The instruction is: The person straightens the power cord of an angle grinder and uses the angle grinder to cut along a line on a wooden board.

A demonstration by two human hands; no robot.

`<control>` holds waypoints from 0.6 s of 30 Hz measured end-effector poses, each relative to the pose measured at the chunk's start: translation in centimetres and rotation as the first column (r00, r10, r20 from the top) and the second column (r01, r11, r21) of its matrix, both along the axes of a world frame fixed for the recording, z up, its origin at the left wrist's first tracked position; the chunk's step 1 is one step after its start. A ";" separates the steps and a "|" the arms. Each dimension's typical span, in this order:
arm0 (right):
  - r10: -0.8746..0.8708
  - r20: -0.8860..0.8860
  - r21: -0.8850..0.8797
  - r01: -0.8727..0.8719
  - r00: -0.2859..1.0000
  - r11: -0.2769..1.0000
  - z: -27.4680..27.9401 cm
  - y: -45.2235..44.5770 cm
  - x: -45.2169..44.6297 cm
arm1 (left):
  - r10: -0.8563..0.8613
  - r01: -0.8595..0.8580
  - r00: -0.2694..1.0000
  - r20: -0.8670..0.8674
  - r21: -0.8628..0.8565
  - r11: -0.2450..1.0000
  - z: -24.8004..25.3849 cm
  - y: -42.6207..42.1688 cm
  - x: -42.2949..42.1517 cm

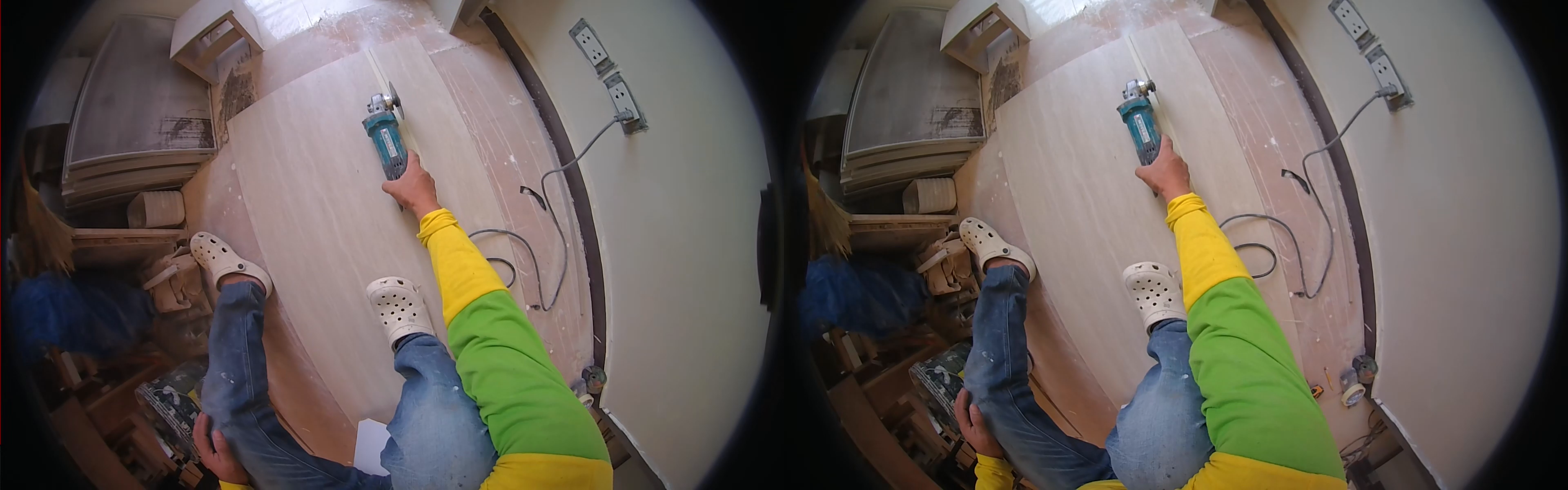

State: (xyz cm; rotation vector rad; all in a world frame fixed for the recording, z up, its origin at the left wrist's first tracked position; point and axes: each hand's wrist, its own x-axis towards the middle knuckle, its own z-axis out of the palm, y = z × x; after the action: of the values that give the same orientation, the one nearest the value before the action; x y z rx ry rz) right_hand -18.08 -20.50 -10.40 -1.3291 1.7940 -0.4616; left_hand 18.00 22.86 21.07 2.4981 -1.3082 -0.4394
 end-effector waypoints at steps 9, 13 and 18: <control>0.000 0.004 0.003 0.000 1.000 1.000 0.2 1.2 -0.4 | -0.003 0.003 1.000 0.025 0.005 1.000 0.0 0.4 0.6; 0.005 0.007 0.021 -0.005 1.000 1.000 -0.1 1.6 -0.5 | 0.000 0.000 1.000 0.008 -0.011 1.000 -0.1 0.5 0.9; -0.002 -0.005 0.023 0.003 1.000 1.000 -0.1 2.2 -0.6 | -0.014 0.014 1.000 0.012 -0.018 1.000 -0.2 0.9 1.5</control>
State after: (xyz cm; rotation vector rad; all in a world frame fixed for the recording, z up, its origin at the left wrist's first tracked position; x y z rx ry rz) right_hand -18.68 -18.29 -10.54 -1.3133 1.8004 -0.4375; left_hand 19.46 23.75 20.84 2.4812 -1.3290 -0.4150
